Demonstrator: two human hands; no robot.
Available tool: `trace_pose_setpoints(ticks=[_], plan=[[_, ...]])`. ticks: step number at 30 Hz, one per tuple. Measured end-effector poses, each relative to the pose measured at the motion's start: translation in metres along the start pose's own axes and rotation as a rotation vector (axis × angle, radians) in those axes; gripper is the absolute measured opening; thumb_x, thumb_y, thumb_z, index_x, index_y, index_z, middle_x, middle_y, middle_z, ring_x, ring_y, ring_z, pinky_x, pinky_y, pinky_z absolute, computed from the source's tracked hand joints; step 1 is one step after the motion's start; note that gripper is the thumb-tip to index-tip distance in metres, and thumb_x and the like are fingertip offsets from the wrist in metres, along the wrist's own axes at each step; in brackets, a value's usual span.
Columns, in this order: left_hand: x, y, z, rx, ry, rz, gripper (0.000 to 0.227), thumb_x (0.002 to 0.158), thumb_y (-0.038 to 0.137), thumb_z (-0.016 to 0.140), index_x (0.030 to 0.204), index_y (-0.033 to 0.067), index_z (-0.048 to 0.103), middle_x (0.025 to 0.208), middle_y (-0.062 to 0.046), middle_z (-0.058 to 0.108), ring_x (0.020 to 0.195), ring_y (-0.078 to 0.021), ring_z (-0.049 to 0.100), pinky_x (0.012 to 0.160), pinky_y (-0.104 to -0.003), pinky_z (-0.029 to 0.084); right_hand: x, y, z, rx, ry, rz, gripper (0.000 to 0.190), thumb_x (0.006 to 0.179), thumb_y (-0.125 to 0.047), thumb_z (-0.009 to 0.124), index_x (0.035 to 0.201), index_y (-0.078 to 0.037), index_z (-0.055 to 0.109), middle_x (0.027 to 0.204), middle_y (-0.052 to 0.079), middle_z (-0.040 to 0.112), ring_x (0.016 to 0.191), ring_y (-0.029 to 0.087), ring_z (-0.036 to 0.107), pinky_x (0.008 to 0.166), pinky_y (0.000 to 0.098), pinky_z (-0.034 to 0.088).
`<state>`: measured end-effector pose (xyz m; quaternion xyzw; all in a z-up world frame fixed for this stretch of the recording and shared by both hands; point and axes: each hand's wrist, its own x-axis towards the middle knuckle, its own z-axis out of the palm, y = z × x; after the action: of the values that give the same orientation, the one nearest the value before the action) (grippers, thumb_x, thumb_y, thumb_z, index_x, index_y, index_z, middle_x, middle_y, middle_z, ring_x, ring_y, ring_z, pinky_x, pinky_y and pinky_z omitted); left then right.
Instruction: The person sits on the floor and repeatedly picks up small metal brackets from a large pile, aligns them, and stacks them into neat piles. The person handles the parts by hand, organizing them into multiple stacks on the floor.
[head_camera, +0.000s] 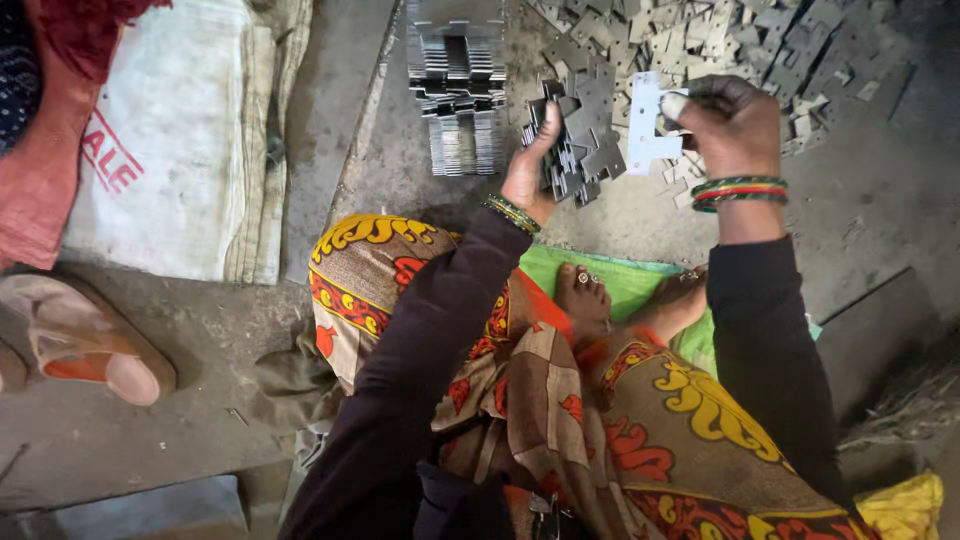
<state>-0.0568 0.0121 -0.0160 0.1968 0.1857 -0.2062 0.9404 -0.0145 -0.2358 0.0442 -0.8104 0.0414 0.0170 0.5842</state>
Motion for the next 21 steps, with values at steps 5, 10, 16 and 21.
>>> trace_pose_setpoints(ticks=[5, 10, 16, 21], plan=[[0.005, -0.014, -0.004, 0.117, 0.004, 0.035, 0.059, 0.091, 0.045, 0.077, 0.132, 0.0054, 0.063, 0.115, -0.008, 0.072, 0.1, -0.0206, 0.07, 0.085, -0.041, 0.058, -0.027, -0.031, 0.048, -0.252, 0.048, -0.235, 0.016, 0.092, -0.005, 0.076, 0.105, 0.002, 0.069, 0.095, 0.012, 0.076, 0.084, 0.018, 0.075, 0.076, 0.029, 0.059], [0.015, -0.04, -0.014, 0.149, 0.006, 0.101, 0.068, 0.091, 0.056, 0.066, 0.14, 0.0112, 0.052, 0.13, -0.009, 0.063, 0.119, -0.0244, 0.06, 0.101, -0.044, 0.05, -0.062, -0.022, 0.093, -0.568, 0.07, -0.174, 0.048, 0.099, -0.021, 0.077, 0.136, 0.002, 0.055, 0.111, 0.021, 0.074, 0.1, 0.033, 0.075, 0.083, 0.0406, 0.059], [0.04, -0.078, -0.044, -0.006, -0.184, -0.032, 0.091, 0.097, 0.075, 0.047, 0.149, 0.0005, 0.046, 0.14, -0.015, 0.06, 0.127, -0.0293, 0.055, 0.11, -0.045, 0.044, -0.07, 0.016, 0.064, -0.512, -0.135, -0.2, 0.09, 0.079, -0.025, 0.087, 0.149, 0.005, 0.038, 0.129, 0.027, 0.066, 0.116, 0.04, 0.069, 0.097, 0.0438, 0.056], [0.041, -0.079, -0.063, 1.451, 0.086, 0.368, 0.162, 0.064, 0.066, 0.095, 0.154, -0.0077, -0.019, 0.156, -0.032, -0.001, 0.149, -0.0478, 0.01, 0.116, -0.052, 0.021, -0.055, 0.067, 0.045, -0.651, -0.281, -0.204, 0.089, 0.071, -0.015, 0.083, 0.15, -0.001, 0.043, 0.131, 0.025, 0.063, 0.117, 0.044, 0.062, 0.099, 0.0466, 0.053]])
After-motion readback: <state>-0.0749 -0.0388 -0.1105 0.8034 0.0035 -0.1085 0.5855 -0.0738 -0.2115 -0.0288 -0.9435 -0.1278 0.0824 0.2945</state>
